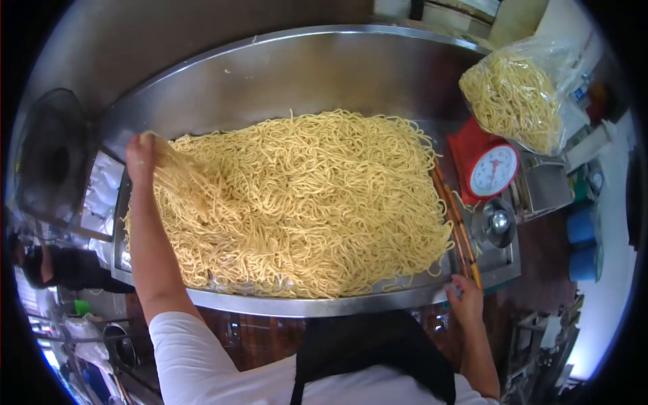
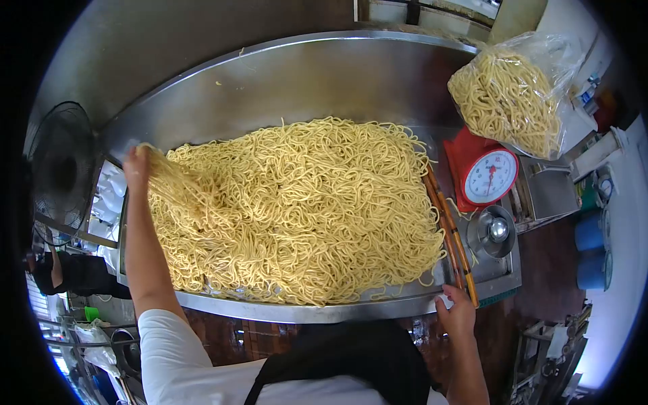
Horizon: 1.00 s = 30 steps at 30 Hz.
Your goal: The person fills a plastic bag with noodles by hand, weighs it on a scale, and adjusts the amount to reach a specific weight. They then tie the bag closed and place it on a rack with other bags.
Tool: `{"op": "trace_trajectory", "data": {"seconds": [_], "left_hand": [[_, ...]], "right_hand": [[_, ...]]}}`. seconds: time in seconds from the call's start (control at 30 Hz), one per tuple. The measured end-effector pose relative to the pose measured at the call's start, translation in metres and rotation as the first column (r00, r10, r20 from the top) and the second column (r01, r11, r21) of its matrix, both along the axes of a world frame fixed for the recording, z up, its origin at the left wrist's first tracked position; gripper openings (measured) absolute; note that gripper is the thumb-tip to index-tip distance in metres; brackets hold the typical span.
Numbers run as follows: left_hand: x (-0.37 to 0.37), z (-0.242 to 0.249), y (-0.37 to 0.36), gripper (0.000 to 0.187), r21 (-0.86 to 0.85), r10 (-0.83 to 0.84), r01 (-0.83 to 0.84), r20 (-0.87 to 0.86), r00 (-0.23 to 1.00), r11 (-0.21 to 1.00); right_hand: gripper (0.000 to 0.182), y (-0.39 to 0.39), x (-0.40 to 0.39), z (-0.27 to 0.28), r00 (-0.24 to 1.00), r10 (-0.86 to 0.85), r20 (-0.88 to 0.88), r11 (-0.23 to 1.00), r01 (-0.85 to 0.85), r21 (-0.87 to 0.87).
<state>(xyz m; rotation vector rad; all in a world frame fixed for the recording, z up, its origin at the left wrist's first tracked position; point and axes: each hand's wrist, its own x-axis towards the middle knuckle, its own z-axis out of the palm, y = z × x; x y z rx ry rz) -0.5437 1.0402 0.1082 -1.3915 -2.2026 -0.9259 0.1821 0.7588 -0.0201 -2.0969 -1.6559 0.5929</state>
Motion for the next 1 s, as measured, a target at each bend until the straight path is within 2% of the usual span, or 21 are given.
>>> {"op": "trace_trajectory", "data": {"seconds": [0.03,0.1,0.13,0.17,0.2,0.23,0.27,0.3,0.37,0.4,0.43,0.47,0.5,0.53,0.6,0.67,0.73,0.8,0.9,0.97,1.0], "left_hand": [[-0.003,0.017,0.004,0.043,0.004,0.001,-0.001,-0.002,1.000,1.000],[-0.006,0.049,0.006,0.042,0.118,-0.260,0.232,0.462,0.848,0.965],[0.012,0.062,0.001,0.042,0.120,-0.260,0.231,0.463,0.847,0.966],[0.045,0.074,-0.005,0.041,-0.289,-0.090,0.222,0.409,0.908,0.931],[0.063,0.079,-0.006,0.041,-0.648,0.044,0.161,0.288,0.957,0.744],[0.029,0.055,0.011,0.045,-0.854,-0.172,0.168,0.094,0.981,0.492],[0.093,0.081,-0.010,0.045,-0.917,0.042,0.206,0.234,0.971,0.341],[0.087,0.059,0.002,0.046,-0.907,-0.057,0.176,0.167,0.984,0.383],[0.069,-0.001,0.050,0.040,-0.872,-0.369,0.283,0.130,0.920,0.400],[0.066,-0.040,0.070,0.034,-0.675,-0.376,0.498,0.335,0.864,0.544],[0.071,-0.083,0.095,0.028,-0.409,-0.558,0.702,0.426,0.712,0.583],[0.095,-0.100,0.106,0.023,-0.389,-0.631,0.685,0.277,0.725,0.617],[0.129,-0.103,0.104,0.018,-0.406,-0.601,0.623,0.197,0.774,0.669],[0.136,-0.137,0.119,0.018,-0.402,-0.619,0.651,0.225,0.752,0.644],[0.156,-0.188,0.136,0.020,-0.418,-0.407,0.416,0.117,0.906,0.807],[0.163,-0.182,0.127,0.026,-0.585,-0.336,0.377,0.182,0.924,0.718],[0.157,-0.192,0.127,0.025,-0.549,-0.312,0.342,0.151,0.938,0.763],[0.152,-0.186,0.132,0.026,-0.689,-0.373,0.297,0.042,0.927,0.661],[0.151,-0.169,0.128,0.030,-0.662,-0.372,0.336,0.092,0.924,0.670],[0.130,-0.178,0.130,0.028,-0.308,-0.574,0.511,-0.165,0.802,0.802],[0.134,-0.170,0.128,0.028,-0.304,-0.585,0.523,-0.168,0.793,0.796]], "right_hand": [[0.035,0.001,0.000,-0.001,1.000,-0.014,-0.021,1.000,0.014,0.017],[0.035,0.003,-0.001,0.002,0.999,-0.011,-0.031,1.000,0.012,0.024],[0.034,0.004,-0.001,0.004,0.999,-0.007,-0.039,1.000,0.008,0.027],[0.034,0.003,-0.001,0.005,0.999,-0.005,-0.036,1.000,0.006,0.030],[0.035,0.002,-0.001,0.006,1.000,-0.005,-0.024,1.000,0.006,0.011],[0.035,0.000,-0.001,0.006,1.000,-0.006,-0.011,1.000,0.006,-0.008],[0.035,-0.002,0.000,0.007,1.000,-0.003,-0.004,1.000,0.003,-0.003],[0.035,-0.006,0.001,0.006,1.000,-0.011,0.001,1.000,0.011,-0.018],[0.034,-0.017,0.002,0.001,0.999,-0.025,0.044,0.999,0.027,-0.040],[0.034,-0.021,-0.001,0.003,0.998,-0.028,0.049,0.999,0.030,-0.043],[0.033,-0.024,-0.006,0.010,0.997,-0.050,0.053,0.996,0.054,-0.078],[0.032,-0.027,-0.010,0.013,0.996,-0.075,0.058,0.990,0.081,-0.112],[0.032,-0.032,-0.013,0.012,0.994,-0.084,0.067,0.989,0.091,-0.115],[0.032,-0.041,-0.015,0.014,0.990,-0.133,0.047,0.980,0.139,-0.142],[0.031,-0.052,-0.015,0.017,0.980,-0.197,0.031,0.967,0.199,-0.161],[0.030,-0.067,-0.018,0.016,0.960,-0.279,-0.009,0.945,0.273,-0.181],[0.031,-0.071,-0.025,0.027,0.952,-0.305,0.018,0.937,0.303,-0.175],[0.030,-0.074,-0.028,0.028,0.963,-0.268,0.035,0.938,0.268,-0.219],[0.030,-0.065,-0.029,0.027,0.968,-0.248,0.041,0.939,0.251,-0.235],[0.030,-0.055,-0.027,0.027,0.975,-0.217,0.052,0.942,0.223,-0.250],[0.032,-0.049,-0.025,0.028,0.985,-0.165,0.053,0.944,0.173,-0.280]]}}
